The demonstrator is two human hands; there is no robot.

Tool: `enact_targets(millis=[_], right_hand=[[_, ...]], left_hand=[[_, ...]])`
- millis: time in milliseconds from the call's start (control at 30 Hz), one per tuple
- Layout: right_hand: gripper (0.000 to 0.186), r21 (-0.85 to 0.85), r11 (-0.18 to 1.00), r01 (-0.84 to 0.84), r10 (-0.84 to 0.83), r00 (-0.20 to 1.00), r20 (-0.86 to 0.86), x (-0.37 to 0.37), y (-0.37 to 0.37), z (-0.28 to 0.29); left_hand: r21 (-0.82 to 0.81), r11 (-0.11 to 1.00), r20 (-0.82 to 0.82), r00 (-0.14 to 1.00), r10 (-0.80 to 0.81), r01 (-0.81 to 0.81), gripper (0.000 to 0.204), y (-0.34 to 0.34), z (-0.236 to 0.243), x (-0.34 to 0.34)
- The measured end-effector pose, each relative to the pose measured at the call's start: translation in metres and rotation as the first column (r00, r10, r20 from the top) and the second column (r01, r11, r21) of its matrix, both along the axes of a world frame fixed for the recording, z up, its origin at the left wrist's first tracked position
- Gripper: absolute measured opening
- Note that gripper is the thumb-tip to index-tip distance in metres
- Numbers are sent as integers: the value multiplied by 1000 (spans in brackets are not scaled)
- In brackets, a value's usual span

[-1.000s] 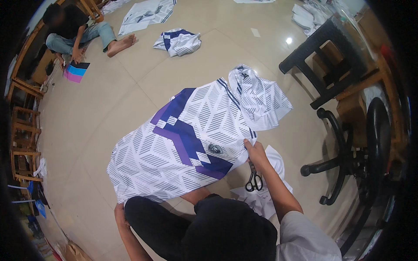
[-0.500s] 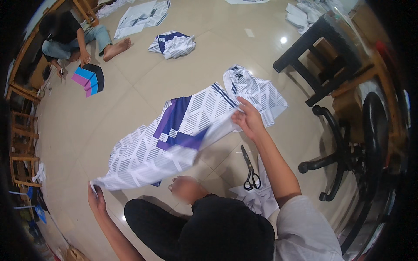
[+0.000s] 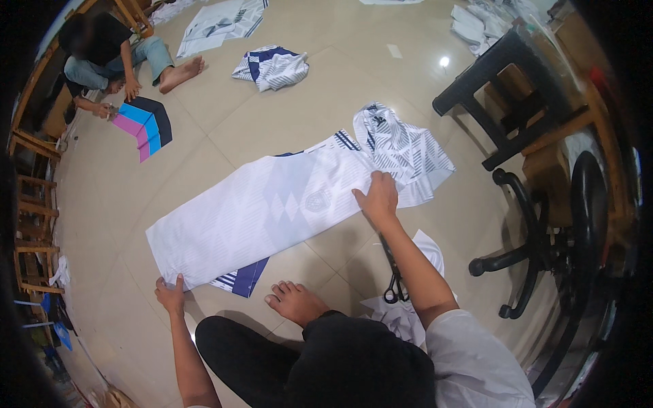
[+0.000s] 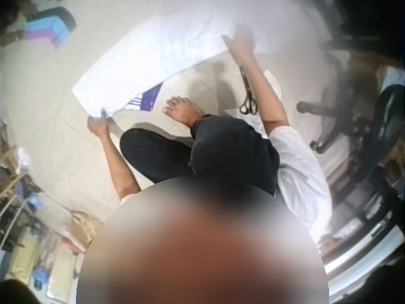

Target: The person sits on the floor and uses scissors to cut a piece of patterned fabric, following a paper template. They then fold the cut fabric and place it on a pile.

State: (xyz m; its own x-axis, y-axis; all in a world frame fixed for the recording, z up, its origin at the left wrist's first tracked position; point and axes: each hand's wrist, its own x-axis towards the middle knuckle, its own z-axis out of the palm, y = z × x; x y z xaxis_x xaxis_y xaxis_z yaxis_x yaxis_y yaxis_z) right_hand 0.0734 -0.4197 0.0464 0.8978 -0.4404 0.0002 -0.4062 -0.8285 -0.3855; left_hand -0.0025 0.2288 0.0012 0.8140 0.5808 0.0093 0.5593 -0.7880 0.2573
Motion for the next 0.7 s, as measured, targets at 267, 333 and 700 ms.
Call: enact_targets(millis=[267, 333, 700], right_hand=[[37, 78, 996, -47, 43, 997, 58, 0, -14, -11], [32, 148, 987, -56, 52, 998, 30, 5, -13, -10], [35, -7, 1000, -16, 17, 975, 222, -3, 10, -19]], left_hand=[[-565, 805, -79, 983, 164, -180, 36, 0, 33, 15], [-749, 660, 115, 969, 216, -58, 32, -4, 47, 24], [-580, 625, 413, 850, -327, 522, 57, -285, 160, 131]])
